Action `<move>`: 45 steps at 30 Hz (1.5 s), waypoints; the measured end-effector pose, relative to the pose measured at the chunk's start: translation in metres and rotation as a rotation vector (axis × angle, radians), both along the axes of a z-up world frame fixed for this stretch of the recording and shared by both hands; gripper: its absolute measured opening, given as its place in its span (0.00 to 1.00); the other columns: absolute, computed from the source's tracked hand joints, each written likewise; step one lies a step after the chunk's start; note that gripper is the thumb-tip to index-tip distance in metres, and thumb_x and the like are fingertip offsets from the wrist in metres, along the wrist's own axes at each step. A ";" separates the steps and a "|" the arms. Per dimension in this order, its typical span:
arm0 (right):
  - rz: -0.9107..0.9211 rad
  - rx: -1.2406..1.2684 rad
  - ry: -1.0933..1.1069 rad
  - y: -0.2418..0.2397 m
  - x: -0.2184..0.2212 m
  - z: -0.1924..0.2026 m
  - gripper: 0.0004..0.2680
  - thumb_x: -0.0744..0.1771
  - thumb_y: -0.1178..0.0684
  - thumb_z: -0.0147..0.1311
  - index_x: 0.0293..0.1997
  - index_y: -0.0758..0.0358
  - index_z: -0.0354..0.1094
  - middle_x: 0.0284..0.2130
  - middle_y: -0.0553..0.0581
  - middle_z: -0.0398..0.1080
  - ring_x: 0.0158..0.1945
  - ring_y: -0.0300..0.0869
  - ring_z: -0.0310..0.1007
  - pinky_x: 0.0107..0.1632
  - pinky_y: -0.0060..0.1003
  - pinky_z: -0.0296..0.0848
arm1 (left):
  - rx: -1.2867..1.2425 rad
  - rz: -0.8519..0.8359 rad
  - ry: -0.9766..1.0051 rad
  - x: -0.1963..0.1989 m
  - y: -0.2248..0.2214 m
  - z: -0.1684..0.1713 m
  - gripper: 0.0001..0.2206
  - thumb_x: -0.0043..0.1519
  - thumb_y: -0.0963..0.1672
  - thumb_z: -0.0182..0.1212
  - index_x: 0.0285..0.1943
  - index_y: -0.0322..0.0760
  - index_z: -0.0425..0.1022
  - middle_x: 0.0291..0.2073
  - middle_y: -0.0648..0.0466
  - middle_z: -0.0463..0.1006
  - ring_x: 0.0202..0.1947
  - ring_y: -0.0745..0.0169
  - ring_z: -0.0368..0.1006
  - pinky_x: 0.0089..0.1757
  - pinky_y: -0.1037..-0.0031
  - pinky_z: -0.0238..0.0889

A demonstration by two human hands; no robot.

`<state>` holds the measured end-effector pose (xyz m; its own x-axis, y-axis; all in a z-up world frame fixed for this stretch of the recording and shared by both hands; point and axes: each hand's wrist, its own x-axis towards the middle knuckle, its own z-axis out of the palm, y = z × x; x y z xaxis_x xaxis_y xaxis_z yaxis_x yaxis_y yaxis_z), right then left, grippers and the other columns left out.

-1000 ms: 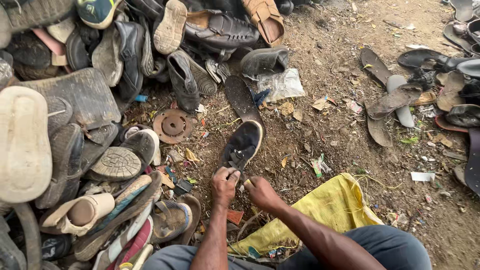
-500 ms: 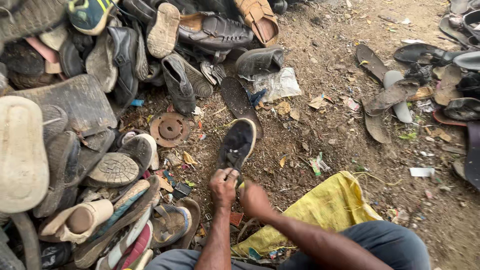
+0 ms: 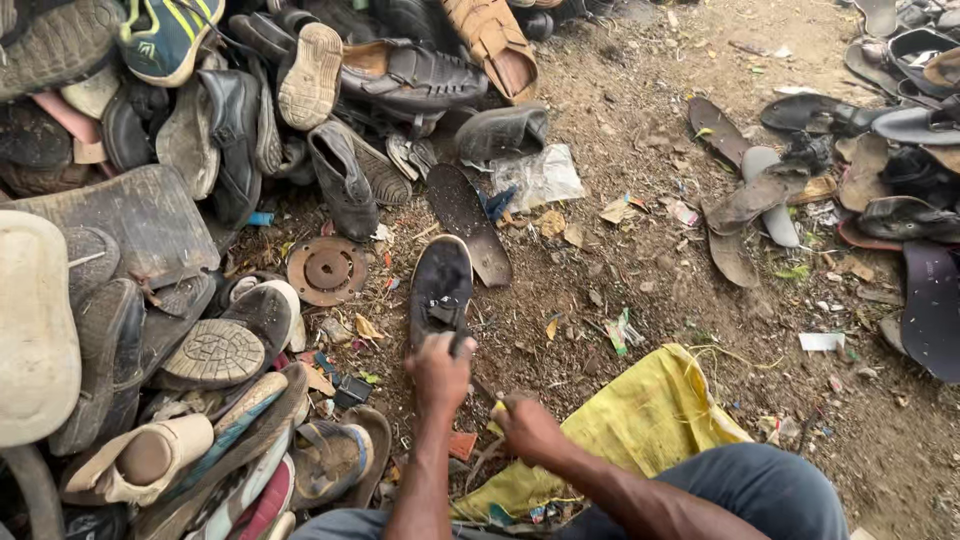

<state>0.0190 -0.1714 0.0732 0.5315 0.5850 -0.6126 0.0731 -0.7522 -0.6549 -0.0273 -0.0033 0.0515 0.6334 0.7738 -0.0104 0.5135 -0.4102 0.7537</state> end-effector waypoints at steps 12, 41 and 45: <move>0.088 -0.134 -0.017 -0.006 0.004 -0.013 0.14 0.72 0.46 0.42 0.50 0.66 0.70 0.28 0.59 0.73 0.26 0.44 0.71 0.32 0.46 0.73 | 0.418 -0.552 0.557 -0.022 0.004 0.034 0.13 0.66 0.50 0.60 0.41 0.38 0.71 0.28 0.52 0.76 0.31 0.57 0.72 0.61 0.56 0.53; 0.226 -0.074 -0.163 0.045 0.019 -0.011 0.12 0.72 0.49 0.34 0.50 0.67 0.62 0.29 0.63 0.73 0.29 0.51 0.74 0.34 0.51 0.74 | 0.098 0.082 -0.070 -0.027 0.002 -0.059 0.15 0.62 0.51 0.64 0.31 0.37 0.78 0.29 0.56 0.77 0.27 0.64 0.71 0.29 0.70 0.65; 0.234 0.076 -0.208 0.054 0.024 -0.045 0.14 0.71 0.50 0.37 0.45 0.73 0.65 0.30 0.72 0.74 0.31 0.57 0.75 0.37 0.55 0.75 | 0.052 0.058 -0.219 -0.023 -0.002 -0.061 0.12 0.61 0.49 0.66 0.31 0.38 0.80 0.28 0.57 0.77 0.28 0.65 0.72 0.29 0.71 0.66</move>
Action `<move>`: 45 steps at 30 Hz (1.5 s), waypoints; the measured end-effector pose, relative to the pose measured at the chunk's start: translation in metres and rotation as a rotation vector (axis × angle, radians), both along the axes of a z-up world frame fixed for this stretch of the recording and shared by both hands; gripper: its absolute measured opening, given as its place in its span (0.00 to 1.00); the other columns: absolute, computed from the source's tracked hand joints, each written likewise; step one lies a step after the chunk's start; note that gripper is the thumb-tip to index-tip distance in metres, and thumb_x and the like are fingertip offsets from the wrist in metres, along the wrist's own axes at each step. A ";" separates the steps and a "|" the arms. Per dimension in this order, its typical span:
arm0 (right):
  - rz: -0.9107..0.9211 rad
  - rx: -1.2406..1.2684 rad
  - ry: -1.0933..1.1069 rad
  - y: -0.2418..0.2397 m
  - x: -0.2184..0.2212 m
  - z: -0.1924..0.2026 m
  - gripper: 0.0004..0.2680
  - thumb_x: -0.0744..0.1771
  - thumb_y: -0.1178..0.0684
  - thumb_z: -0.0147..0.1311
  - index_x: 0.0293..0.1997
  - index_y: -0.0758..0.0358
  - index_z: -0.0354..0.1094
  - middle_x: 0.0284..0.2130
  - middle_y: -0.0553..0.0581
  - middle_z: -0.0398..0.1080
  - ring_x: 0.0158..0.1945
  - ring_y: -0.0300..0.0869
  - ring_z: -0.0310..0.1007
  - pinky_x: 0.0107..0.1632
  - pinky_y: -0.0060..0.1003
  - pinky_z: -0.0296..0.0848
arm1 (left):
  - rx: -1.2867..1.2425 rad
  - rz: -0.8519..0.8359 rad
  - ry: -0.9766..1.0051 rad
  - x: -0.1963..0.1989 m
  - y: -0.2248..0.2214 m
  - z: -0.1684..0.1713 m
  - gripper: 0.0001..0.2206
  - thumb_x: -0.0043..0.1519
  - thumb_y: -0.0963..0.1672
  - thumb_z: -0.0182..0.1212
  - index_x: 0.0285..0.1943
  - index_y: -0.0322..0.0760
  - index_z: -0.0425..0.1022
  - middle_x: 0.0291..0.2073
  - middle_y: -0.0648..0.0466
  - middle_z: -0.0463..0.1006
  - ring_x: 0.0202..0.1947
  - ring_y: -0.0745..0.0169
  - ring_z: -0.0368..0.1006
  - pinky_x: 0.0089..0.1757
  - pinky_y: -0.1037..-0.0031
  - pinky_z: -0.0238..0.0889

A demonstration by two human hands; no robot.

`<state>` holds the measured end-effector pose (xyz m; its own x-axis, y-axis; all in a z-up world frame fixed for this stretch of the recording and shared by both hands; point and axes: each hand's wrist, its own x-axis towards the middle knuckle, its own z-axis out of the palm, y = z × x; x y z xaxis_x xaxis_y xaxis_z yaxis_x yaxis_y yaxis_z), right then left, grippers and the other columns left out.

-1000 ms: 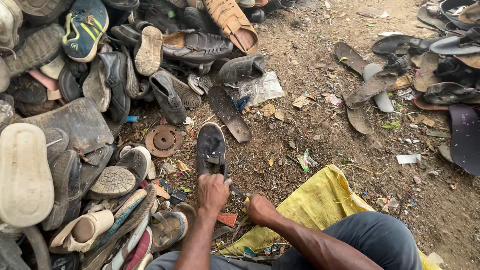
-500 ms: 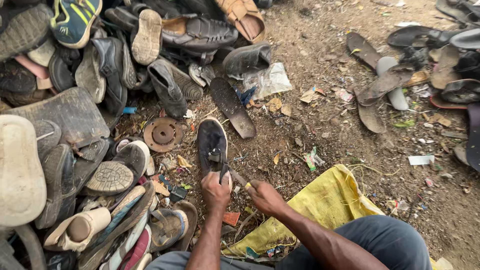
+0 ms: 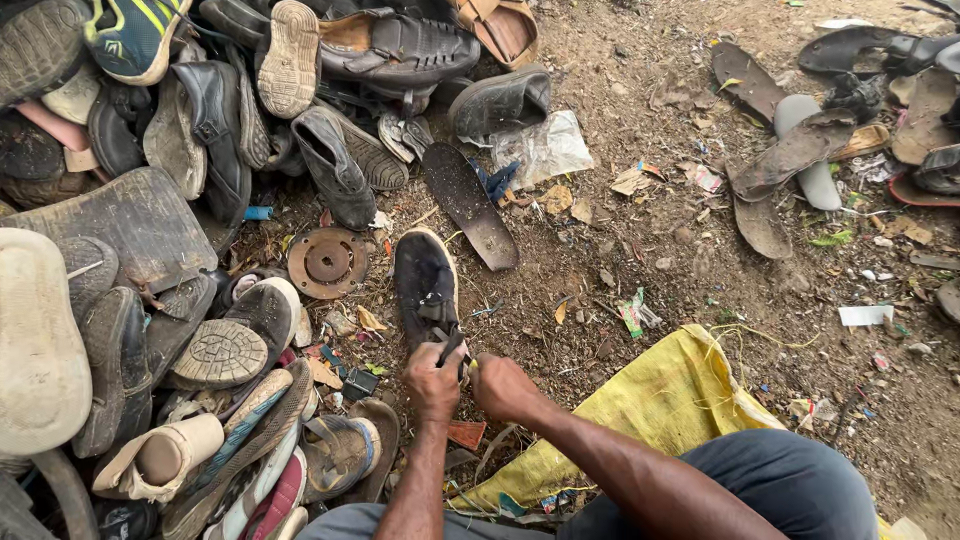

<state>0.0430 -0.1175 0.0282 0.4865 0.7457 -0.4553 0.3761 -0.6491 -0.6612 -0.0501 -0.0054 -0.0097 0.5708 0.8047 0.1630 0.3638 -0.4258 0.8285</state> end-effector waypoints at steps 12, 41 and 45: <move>-0.123 -0.107 0.151 -0.034 -0.052 0.036 0.14 0.71 0.49 0.35 0.41 0.71 0.63 0.26 0.72 0.74 0.30 0.61 0.76 0.36 0.58 0.72 | 0.207 0.152 -0.078 0.008 0.006 -0.030 0.10 0.64 0.45 0.66 0.30 0.36 0.79 0.26 0.56 0.75 0.23 0.65 0.68 0.24 0.70 0.60; -0.330 0.062 0.099 -0.017 -0.057 -0.007 0.14 0.71 0.47 0.41 0.41 0.70 0.67 0.32 0.76 0.72 0.39 0.68 0.74 0.44 0.59 0.70 | -0.557 0.256 -0.028 0.032 -0.005 0.055 0.14 0.63 0.52 0.61 0.40 0.39 0.80 0.26 0.53 0.75 0.20 0.58 0.67 0.26 0.62 0.63; -0.217 0.154 0.166 -0.025 -0.044 -0.045 0.10 0.67 0.54 0.46 0.37 0.75 0.68 0.30 0.74 0.73 0.35 0.67 0.77 0.38 0.60 0.75 | -0.494 0.098 -0.131 0.037 -0.010 0.032 0.13 0.63 0.49 0.64 0.40 0.34 0.81 0.26 0.53 0.76 0.23 0.62 0.67 0.27 0.69 0.63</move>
